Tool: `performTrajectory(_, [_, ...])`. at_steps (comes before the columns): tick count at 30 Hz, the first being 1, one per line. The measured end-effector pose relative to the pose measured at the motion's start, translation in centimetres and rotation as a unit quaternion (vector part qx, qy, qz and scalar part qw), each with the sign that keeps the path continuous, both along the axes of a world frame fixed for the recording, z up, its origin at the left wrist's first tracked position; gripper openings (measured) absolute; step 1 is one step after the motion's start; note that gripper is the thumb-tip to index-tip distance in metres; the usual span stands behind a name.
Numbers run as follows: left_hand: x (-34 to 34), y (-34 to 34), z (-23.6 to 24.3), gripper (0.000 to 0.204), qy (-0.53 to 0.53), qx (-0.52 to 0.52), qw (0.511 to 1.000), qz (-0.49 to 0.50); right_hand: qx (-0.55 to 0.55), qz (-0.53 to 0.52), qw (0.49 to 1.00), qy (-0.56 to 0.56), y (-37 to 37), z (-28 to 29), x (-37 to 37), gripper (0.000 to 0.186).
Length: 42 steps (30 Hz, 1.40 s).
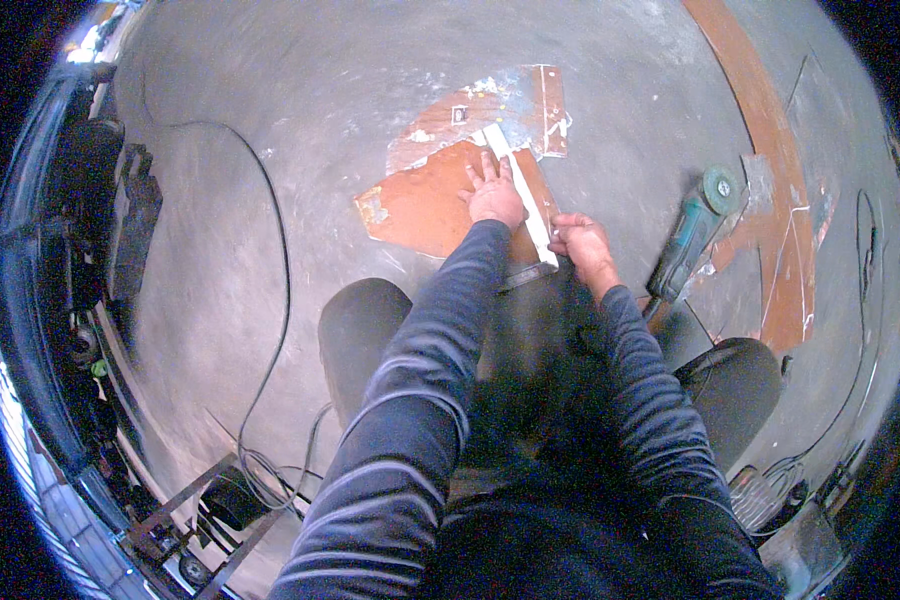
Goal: The person sits on the floor and uses a metal square and a white marker to draw straight lines on a flat piece of metal. They reposition the square multiple times to mark different sections of the metal sheet.
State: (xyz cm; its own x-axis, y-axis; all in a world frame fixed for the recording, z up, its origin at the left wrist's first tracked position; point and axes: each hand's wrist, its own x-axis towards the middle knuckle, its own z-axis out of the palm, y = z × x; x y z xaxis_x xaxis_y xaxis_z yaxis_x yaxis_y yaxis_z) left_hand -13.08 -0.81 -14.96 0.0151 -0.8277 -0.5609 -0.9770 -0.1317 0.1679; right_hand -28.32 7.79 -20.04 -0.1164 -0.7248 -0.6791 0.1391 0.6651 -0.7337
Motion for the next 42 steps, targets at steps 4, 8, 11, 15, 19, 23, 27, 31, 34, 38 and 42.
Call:
performTrajectory(4, [0.4, -0.1, -0.9, 0.096, -0.002, -0.018, 1.0, 0.0, 0.008, -0.07, 0.993, -0.091, -3.0, 2.5, 0.9, 0.028])
performTrajectory(8, [0.5, -0.2, -2.4, 0.108, 0.013, -0.046, 0.999, 0.002, -0.012, -0.08, 0.993, -0.086, -6.1, 1.7, 2.0, 0.022])
performTrajectory(11, [0.5, 0.1, -1.7, 0.107, 0.033, -0.047, 0.998, 0.008, 0.019, 0.045, 0.998, 0.045, -7.1, 2.5, 2.4, 0.023])
performTrajectory(15, [0.7, 0.1, -2.1, 0.105, 0.024, -0.059, 0.998, 0.005, 0.015, 0.062, 0.992, 0.109, -5.9, 0.4, 3.6, 0.02])
performTrajectory(19, [0.7, 0.1, -1.9, 0.104, 0.046, -0.06, 0.997, 0.012, -0.005, 0.078, 0.991, 0.111, -5.7, -0.2, 3.5, 0.026])
performTrajectory(23, [0.9, 0.2, -2.5, 0.105, 0.04, -0.071, 0.997, 0.014, -0.005, 0.078, 0.992, 0.101, -5.5, 0.3, 3.7, 0.028])
performTrajectory(27, [0.6, 0.3, -1.9, 0.082, 0.024, -0.056, 0.998, 0.009, -0.012, 0.089, 0.992, 0.092, -5.4, 0.6, 3.4, 0.03])
performTrajectory(31, [0.6, 0.2, -0.9, 0.081, 0.02, -0.045, 0.999, 0.0, -0.022, 0.086, 0.991, 0.105, -5.3, 0.4, 3.4, 0.031])
performTrajectory(34, [0.8, 0.3, -1.3, 0.081, 0.022, -0.054, 0.998, 0.006, -0.03, 0.089, 0.99, 0.105, -5.0, 0.7, 3.7, 0.031])
performTrajectory(38, [1.0, 0.4, -1.3, 0.081, 0.046, -0.057, 0.997, 0.016, -0.032, 0.094, 0.988, 0.117, -4.9, 1.0, 3.8, 0.032])
performTrajectory(42, [0.9, 0.3, -1.2, 0.082, 0.044, -0.049, 0.998, 0.012, -0.04, 0.107, 0.986, 0.122, -4.9, 0.4, 3.5, 0.033])
